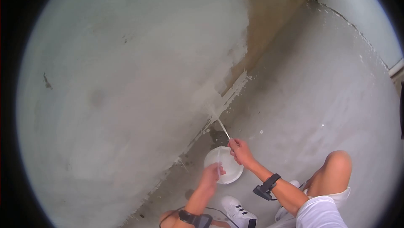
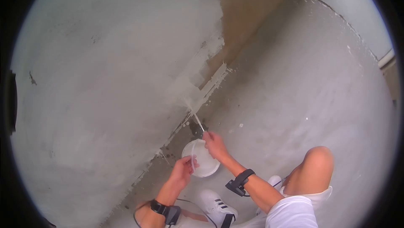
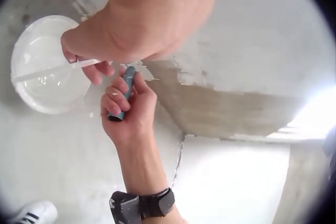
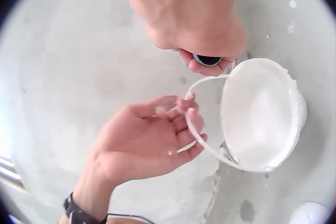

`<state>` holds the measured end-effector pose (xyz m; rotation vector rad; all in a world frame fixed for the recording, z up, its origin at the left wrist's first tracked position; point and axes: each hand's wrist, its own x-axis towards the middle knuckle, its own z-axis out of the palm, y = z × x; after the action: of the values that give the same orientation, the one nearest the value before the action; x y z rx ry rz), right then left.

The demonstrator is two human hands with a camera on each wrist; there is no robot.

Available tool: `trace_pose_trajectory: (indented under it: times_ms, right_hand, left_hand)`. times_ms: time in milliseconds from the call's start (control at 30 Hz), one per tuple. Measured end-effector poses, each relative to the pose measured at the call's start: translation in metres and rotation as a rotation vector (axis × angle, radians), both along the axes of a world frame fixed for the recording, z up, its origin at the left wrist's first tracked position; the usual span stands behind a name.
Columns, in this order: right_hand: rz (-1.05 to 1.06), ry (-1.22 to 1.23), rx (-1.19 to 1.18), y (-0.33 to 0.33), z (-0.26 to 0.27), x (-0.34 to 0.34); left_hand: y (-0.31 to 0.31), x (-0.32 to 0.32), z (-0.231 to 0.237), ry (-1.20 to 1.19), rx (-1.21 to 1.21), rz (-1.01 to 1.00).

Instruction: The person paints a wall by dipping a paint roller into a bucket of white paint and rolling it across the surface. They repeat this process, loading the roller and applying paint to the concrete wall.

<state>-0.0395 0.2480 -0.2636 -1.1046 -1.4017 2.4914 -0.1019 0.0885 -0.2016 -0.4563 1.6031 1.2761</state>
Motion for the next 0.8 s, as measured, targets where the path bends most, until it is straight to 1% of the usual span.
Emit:
trace_pose_trajectory:
  times_ms: [100, 167, 233, 333, 367, 400, 467, 567, 633, 700, 733, 767, 800]
  right_hand:
    - [-0.165, -0.014, 0.033, 0.028, -0.005, -0.017]
    - [-0.31, 0.039, 0.016, 0.077, -0.014, -0.036]
    - [-0.389, 0.082, 0.07, 0.137, -0.038, -0.055]
    - [-0.33, 0.035, 0.121, 0.164, -0.035, -0.051]
    - [-0.286, -0.001, 0.172, 0.148, -0.032, -0.045]
    - [-0.239, -0.041, 0.219, 0.116, -0.024, -0.038]
    - [-0.166, -0.101, 0.165, 0.063, 0.002, -0.032]
    - [-0.081, -0.007, 0.148, 0.058, 0.003, -0.029]
    - [-0.143, -0.048, 0.164, 0.097, -0.004, -0.032]
    - [-0.251, 0.043, 0.179, 0.143, -0.019, -0.046]
    - [-0.312, 0.081, 0.124, 0.165, -0.025, -0.057]
    - [-0.361, 0.117, 0.075, 0.178, -0.024, -0.062]
    - [-0.343, 0.115, 0.094, 0.174, -0.024, -0.061]
  left_hand:
    - [-0.005, 0.014, 0.0, 0.028, -0.004, 0.138]
    - [-0.003, 0.025, 0.001, 0.036, 0.012, 0.107]
    - [0.005, 0.026, 0.005, 0.044, 0.016, 0.092]
    - [0.023, 0.029, 0.015, 0.041, -0.017, 0.124]
    - [0.028, 0.028, 0.021, 0.025, -0.043, 0.137]
    - [0.032, 0.028, 0.024, 0.008, -0.074, 0.152]
    - [0.037, 0.028, 0.021, 0.012, -0.07, 0.194]
    - [0.042, 0.024, 0.016, 0.032, -0.056, 0.182]
    - [0.046, 0.029, 0.017, 0.025, -0.058, 0.151]
    - [0.04, 0.033, 0.001, 0.015, -0.027, 0.115]
    - [0.041, 0.032, -0.004, 0.011, -0.003, 0.082]
    - [0.051, 0.035, 0.004, 0.025, -0.038, 0.078]
    - [0.052, 0.036, 0.004, 0.042, -0.025, 0.079]
